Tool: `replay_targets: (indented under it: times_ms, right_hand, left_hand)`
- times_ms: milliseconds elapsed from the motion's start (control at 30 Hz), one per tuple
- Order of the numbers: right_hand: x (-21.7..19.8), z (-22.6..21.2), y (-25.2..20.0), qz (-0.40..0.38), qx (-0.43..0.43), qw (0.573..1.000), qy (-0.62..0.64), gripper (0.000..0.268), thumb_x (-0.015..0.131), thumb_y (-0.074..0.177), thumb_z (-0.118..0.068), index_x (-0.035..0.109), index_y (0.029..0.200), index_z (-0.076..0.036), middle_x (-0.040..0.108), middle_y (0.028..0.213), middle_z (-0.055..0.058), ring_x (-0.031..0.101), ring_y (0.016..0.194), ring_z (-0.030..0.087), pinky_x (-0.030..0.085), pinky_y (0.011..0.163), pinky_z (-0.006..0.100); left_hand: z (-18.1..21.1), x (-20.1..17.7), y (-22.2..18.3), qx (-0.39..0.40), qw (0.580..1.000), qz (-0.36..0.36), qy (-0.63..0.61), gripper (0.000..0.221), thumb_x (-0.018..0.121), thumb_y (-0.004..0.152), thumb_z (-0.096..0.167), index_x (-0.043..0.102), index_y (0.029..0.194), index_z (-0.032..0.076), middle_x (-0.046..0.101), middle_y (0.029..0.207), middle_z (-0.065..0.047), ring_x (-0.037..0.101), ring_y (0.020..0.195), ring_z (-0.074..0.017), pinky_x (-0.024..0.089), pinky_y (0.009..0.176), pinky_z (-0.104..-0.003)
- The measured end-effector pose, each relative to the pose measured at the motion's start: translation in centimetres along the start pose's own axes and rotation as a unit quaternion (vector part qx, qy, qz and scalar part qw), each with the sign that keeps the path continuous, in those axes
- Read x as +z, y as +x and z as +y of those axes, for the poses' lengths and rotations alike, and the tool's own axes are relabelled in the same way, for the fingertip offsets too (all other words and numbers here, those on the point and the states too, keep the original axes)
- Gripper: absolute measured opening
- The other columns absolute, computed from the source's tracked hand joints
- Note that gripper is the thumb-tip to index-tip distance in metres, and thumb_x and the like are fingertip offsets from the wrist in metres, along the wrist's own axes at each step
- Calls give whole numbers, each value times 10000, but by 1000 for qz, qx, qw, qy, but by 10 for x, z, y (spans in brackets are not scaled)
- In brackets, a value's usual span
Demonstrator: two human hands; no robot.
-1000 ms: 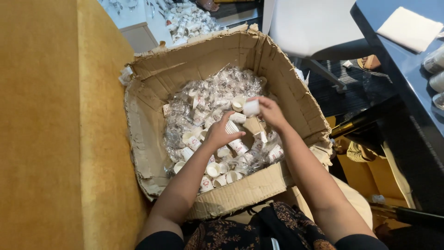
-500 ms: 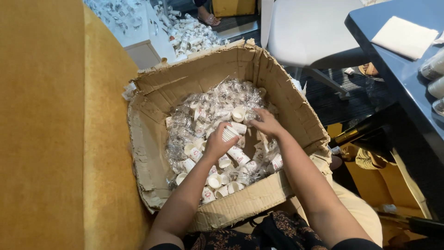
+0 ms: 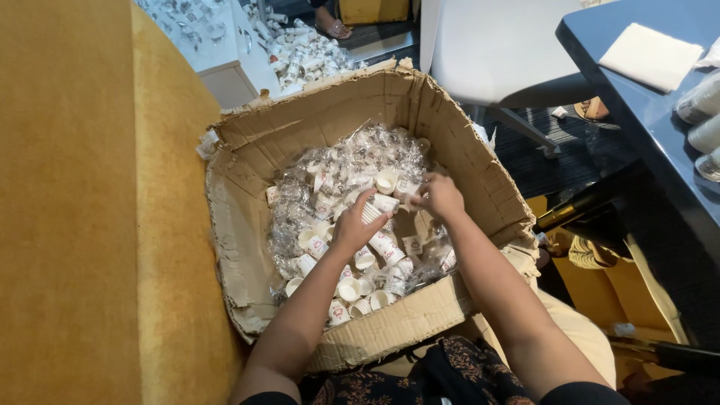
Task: Sorting and counting stacks of paper cups from a cardboard box onto a table.
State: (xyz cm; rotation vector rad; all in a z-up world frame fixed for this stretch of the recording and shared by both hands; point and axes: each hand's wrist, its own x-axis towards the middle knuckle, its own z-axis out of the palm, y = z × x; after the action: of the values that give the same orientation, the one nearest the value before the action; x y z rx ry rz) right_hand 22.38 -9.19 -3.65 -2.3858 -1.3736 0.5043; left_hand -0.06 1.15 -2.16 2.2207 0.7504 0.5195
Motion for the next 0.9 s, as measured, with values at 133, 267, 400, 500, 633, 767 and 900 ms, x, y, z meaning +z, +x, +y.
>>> replay_targets:
  times_ms: [133, 267, 400, 500, 633, 767, 900]
  right_hand:
    - [4, -4, 3, 157, -69, 942, 290, 349, 743, 896, -419, 803, 909, -76, 600, 1429, 103, 569, 1284, 292, 498, 1010, 421]
    - [27, -33, -7, -115, -143, 930, 318, 438, 691, 922, -461, 688, 1194, -118, 534, 1464, 125, 523, 1292, 259, 408, 1064, 429]
    - [55, -3, 16, -146, -79, 938, 305, 526, 473, 1048, -577, 763, 1138, -147, 744, 1278, 177, 698, 1155, 284, 539, 1015, 411]
    - [27, 3, 6, -109, -46, 989, 85, 464, 584, 978, -542, 796, 1053, -136, 708, 1255, 146, 646, 1144, 293, 504, 984, 421]
    - [68, 14, 12, -348, -21, 928, -129, 366, 728, 861, -452, 771, 1059, -147, 712, 1125, 121, 664, 1020, 278, 533, 888, 430]
    - [97, 17, 12, -487, -60, 859, -147, 325, 765, 827, -394, 790, 1045, -155, 782, 1017, 81, 752, 898, 230, 596, 845, 396]
    - [101, 4, 6, -451, -160, 877, -49, 458, 832, 767, -354, 741, 1166, -147, 779, 1076, 82, 713, 977, 228, 541, 880, 372]
  left_hand:
    - [3, 2, 0, 9, 1000, 24, -9, 772, 796, 851, 507, 454, 1470, 195, 658, 1318, -250, 639, 1177, -446, 514, 955, -473]
    - [15, 0, -4, -168, 979, -100, -53, 824, 715, 794, 499, 399, 1529, 302, 749, 1141, -193, 751, 1027, -343, 573, 884, -441]
    - [8, 4, -6, -9, 993, -73, -89, 698, 807, 808, 401, 529, 1414, 197, 747, 1096, -189, 731, 958, -308, 567, 800, -440]
    - [8, 2, -1, -59, 994, -40, -82, 548, 797, 814, 422, 590, 1260, 181, 779, 957, -126, 779, 835, -254, 598, 719, -396]
    - [9, -7, 1, -25, 995, 76, -61, 421, 796, 879, 432, 628, 1129, 138, 776, 957, -121, 772, 871, -277, 581, 736, -390]
    - [11, -5, -1, -1, 995, 79, -65, 425, 786, 887, 428, 626, 1151, 137, 771, 952, -130, 767, 860, -288, 578, 726, -395]
    - [12, -5, -3, 21, 996, 63, -55, 456, 771, 892, 438, 602, 1182, 129, 755, 998, -157, 748, 876, -327, 569, 727, -407]
